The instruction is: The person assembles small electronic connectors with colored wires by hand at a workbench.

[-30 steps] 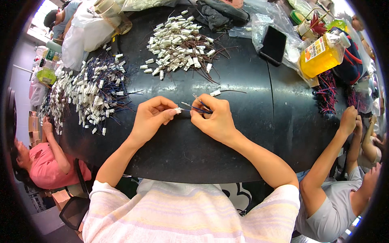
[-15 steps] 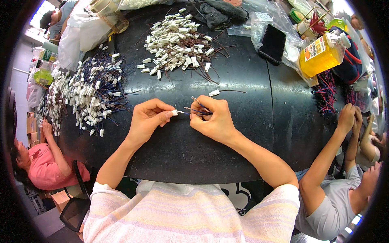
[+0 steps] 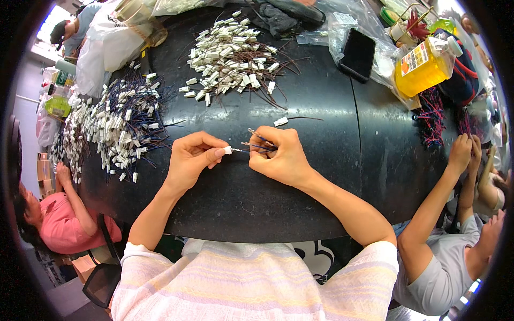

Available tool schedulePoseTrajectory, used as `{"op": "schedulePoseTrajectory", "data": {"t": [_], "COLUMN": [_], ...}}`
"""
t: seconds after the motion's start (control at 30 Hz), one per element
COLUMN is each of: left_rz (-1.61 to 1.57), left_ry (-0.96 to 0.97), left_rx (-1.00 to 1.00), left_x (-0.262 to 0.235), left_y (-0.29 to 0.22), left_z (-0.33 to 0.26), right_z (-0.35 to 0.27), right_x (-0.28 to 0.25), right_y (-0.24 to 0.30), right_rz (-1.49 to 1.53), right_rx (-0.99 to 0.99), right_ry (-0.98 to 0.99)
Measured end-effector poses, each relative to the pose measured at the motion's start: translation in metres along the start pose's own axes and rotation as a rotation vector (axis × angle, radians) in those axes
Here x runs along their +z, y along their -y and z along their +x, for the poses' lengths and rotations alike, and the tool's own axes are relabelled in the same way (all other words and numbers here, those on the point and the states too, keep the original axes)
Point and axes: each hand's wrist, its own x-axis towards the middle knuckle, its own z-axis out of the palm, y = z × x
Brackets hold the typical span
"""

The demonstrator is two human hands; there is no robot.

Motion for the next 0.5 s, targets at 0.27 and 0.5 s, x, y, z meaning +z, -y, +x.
{"op": "schedulePoseTrajectory", "data": {"t": [0.27, 0.5], "left_rz": [0.06, 0.183], "left_ry": [0.047, 0.189], "left_rx": [0.003, 0.021], "left_x": [0.009, -0.002], "left_y": [0.0, -0.013], "left_z": [0.0, 0.018], "right_z": [-0.002, -0.002], "right_x": [0.004, 0.008], "right_y": [-0.005, -0.003], "right_rz": [0.035, 0.111], "right_rx": [-0.036, -0.093], "right_ry": [0.011, -0.021]}}
